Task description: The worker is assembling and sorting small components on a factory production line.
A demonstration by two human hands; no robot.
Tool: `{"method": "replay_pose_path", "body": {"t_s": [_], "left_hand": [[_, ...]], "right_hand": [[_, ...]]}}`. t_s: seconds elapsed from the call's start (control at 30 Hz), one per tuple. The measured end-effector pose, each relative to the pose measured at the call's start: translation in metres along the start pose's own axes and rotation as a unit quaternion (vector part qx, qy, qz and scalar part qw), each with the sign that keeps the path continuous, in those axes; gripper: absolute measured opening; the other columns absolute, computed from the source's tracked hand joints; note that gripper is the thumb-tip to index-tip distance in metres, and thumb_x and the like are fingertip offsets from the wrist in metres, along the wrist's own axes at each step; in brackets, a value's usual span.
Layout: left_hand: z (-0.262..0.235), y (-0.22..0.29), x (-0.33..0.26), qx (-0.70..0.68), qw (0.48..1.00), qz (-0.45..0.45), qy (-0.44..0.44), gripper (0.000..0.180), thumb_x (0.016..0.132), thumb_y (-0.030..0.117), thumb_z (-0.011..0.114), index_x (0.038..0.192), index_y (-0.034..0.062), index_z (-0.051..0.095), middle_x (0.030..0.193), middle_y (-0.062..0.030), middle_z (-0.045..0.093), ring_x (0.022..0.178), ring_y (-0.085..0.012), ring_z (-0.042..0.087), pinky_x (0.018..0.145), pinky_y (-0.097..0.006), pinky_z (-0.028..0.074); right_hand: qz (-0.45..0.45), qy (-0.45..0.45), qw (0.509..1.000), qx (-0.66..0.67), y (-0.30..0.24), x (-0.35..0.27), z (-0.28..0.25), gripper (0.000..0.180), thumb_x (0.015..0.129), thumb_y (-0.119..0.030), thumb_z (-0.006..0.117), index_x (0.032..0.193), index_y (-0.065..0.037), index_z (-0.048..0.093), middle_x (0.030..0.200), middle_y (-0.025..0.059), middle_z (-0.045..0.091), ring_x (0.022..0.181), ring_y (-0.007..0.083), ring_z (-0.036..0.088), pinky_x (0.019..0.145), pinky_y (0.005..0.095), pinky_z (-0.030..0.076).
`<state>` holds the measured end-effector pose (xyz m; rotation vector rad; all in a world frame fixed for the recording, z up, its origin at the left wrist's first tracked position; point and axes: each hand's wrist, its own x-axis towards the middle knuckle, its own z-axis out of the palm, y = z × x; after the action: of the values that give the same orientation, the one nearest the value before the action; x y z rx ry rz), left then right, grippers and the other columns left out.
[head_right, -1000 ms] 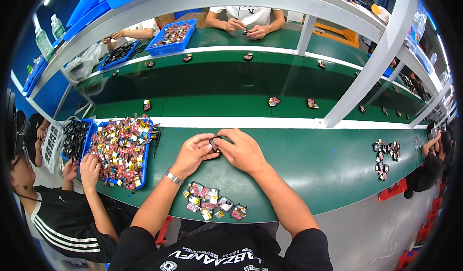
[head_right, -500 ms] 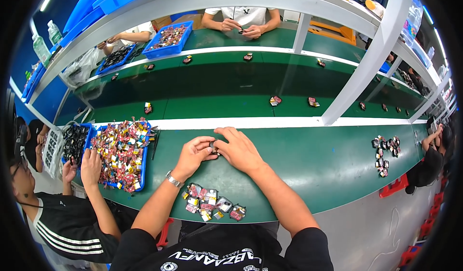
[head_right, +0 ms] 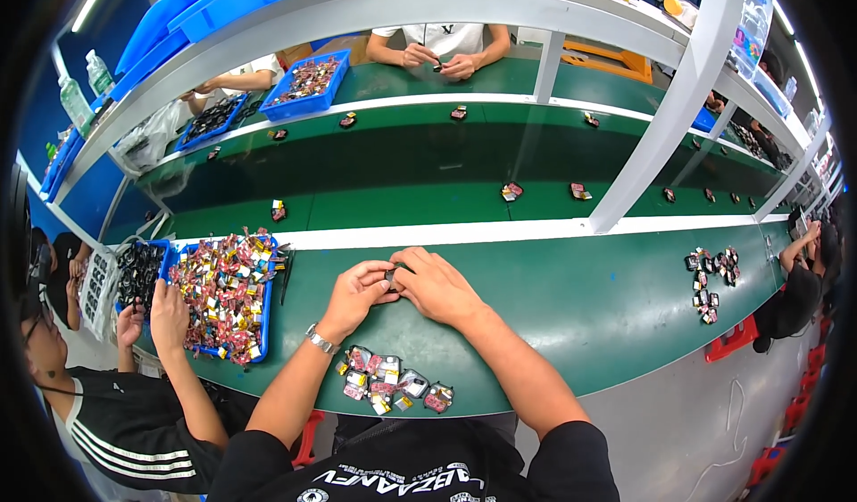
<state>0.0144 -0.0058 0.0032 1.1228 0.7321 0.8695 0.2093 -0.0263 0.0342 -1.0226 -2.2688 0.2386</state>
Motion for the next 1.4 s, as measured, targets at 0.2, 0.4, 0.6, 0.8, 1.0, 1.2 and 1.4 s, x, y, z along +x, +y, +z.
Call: {"method": "replay_pose_path", "body": {"t_s": [0.2,0.4,0.6,0.8,1.0,1.2,1.4], "left_hand": [[0.001,0.001,0.000,-0.001,1.000,0.008,-0.004,0.029,0.094,-0.003,0.051,0.123,-0.0040,0.051,0.112,-0.0132,0.063,0.100,-0.0190,0.064,0.086,-0.032,0.057],[0.000,0.000,0.000,-0.005,1.000,0.010,-0.005,0.029,0.094,-0.003,0.050,0.123,-0.0041,0.050,0.112,-0.0140,0.063,0.100,-0.0194,0.064,0.086,-0.032,0.057],[-0.001,0.003,0.000,-0.012,1.000,0.009,-0.002,0.030,0.093,-0.004,0.051,0.124,-0.0040,0.050,0.114,-0.0146,0.062,0.101,-0.0194,0.064,0.088,-0.032,0.057],[-0.003,0.006,-0.004,-0.026,0.999,0.009,-0.046,0.033,0.092,-0.005,0.052,0.124,-0.0039,0.049,0.116,-0.0143,0.061,0.101,-0.0196,0.064,0.088,-0.033,0.057],[-0.003,0.006,-0.003,-0.021,0.999,-0.025,-0.043,0.030,0.094,-0.006,0.048,0.124,-0.0040,0.050,0.119,-0.0150,0.059,0.105,-0.0201,0.063,0.088,-0.032,0.057],[-0.002,0.007,-0.001,-0.019,0.999,-0.013,-0.035,0.029,0.094,-0.002,0.049,0.123,-0.0044,0.049,0.118,-0.0161,0.060,0.105,-0.0217,0.063,0.089,-0.034,0.057],[-0.005,0.003,-0.002,-0.025,0.999,0.001,-0.042,0.028,0.096,0.002,0.050,0.124,-0.0037,0.048,0.117,-0.0159,0.061,0.106,-0.0219,0.063,0.090,-0.035,0.056]], "right_hand": [[0.014,-0.004,1.000,0.019,0.003,-0.001,-0.001,0.015,0.077,-0.008,0.068,0.089,-0.006,0.059,0.113,0.0082,0.056,0.109,0.0276,0.054,0.089,0.0400,0.047],[-0.003,0.013,1.000,-0.016,0.003,-0.002,-0.001,0.016,0.077,-0.010,0.069,0.092,-0.008,0.065,0.117,0.0078,0.057,0.112,0.0268,0.054,0.091,0.0394,0.047],[0.057,0.044,0.995,0.073,-0.004,-0.003,0.002,0.010,0.079,-0.012,0.068,0.088,-0.007,0.070,0.117,0.0084,0.059,0.114,0.0273,0.053,0.093,0.0381,0.047],[0.118,0.050,0.986,0.103,-0.008,-0.004,0.009,0.009,0.081,-0.012,0.067,0.087,-0.006,0.070,0.119,0.0087,0.059,0.115,0.0278,0.053,0.094,0.0377,0.046],[0.070,0.019,0.990,0.123,-0.008,-0.007,0.003,0.011,0.080,-0.010,0.070,0.091,-0.006,0.070,0.119,0.0088,0.059,0.114,0.0286,0.053,0.093,0.0383,0.047],[0.109,0.120,0.982,0.101,-0.010,-0.011,0.014,0.015,0.078,-0.009,0.073,0.092,-0.006,0.071,0.115,0.0084,0.061,0.111,0.0274,0.055,0.086,0.0361,0.051],[0.119,0.127,0.977,0.121,-0.012,-0.011,0.025,0.014,0.078,-0.008,0.072,0.092,-0.006,0.072,0.113,0.0080,0.062,0.111,0.0266,0.055,0.086,0.0352,0.051]]}}
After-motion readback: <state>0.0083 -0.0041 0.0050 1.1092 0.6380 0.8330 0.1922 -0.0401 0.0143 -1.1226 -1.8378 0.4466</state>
